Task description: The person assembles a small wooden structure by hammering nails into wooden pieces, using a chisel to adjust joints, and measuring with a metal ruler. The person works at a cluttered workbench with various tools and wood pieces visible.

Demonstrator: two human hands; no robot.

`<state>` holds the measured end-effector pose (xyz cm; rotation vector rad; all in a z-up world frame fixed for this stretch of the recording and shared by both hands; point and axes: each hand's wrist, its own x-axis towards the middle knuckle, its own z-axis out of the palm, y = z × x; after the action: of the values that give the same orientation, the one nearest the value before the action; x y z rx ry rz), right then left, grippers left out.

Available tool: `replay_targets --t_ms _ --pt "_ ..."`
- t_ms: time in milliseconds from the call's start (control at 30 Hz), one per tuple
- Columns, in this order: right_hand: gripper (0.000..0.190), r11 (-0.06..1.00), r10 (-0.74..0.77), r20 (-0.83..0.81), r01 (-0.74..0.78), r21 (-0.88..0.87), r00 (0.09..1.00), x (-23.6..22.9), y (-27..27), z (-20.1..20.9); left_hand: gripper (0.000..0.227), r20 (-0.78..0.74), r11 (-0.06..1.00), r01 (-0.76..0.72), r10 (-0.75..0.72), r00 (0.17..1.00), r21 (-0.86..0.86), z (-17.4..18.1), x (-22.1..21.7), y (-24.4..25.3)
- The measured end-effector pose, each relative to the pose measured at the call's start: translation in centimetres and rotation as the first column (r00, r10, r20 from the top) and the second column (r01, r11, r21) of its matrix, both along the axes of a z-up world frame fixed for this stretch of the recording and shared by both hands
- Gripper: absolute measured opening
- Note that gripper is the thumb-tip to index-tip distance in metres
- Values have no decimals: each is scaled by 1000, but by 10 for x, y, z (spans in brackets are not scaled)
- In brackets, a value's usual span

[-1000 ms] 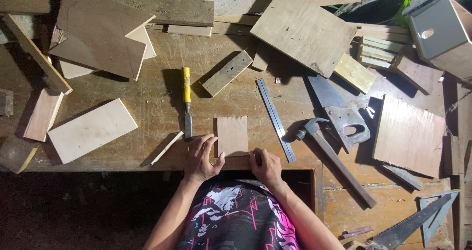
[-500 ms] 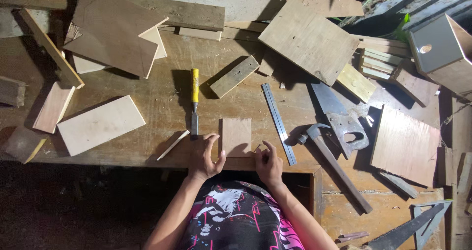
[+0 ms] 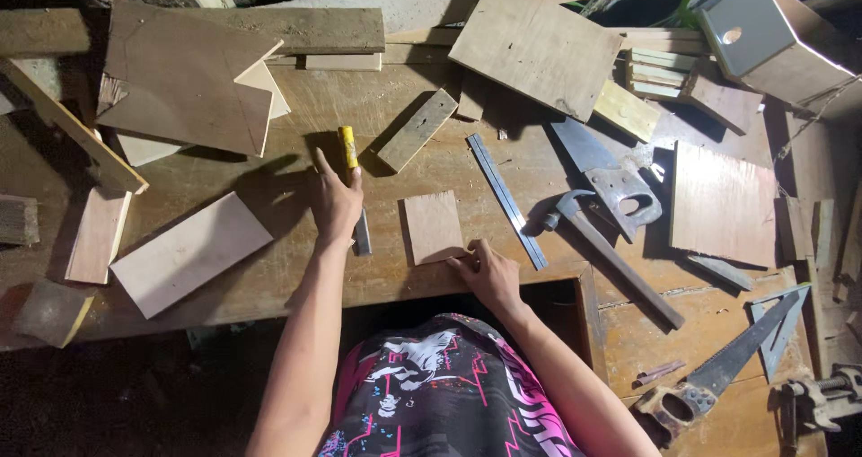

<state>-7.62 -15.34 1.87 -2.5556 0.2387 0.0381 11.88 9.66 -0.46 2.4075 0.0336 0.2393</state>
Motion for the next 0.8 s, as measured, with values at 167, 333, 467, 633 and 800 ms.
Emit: replay_targets --t_ms 167,333,467,633,800 --pt "44 994 -101 -23 100 -44 995 8 33 -3 27 -326 1000 9 -4 945 14 -11 9 10" --pt "45 996 -83 0 83 -18 997 11 55 0 55 -53 989 61 -54 997 138 -9 16 4" --pt "42 997 -61 -36 63 45 997 13 48 9 59 -541 989 -54 -31 841 -140 13 31 -7" --pt "34 989 -49 -77 59 137 996 8 38 16 41 -300 859 -97 -68 951 -503 53 16 -3" --pt "23 974 8 33 -15 224 999 15 36 19 37 0 681 91 -132 991 -727 84 -4 -5"
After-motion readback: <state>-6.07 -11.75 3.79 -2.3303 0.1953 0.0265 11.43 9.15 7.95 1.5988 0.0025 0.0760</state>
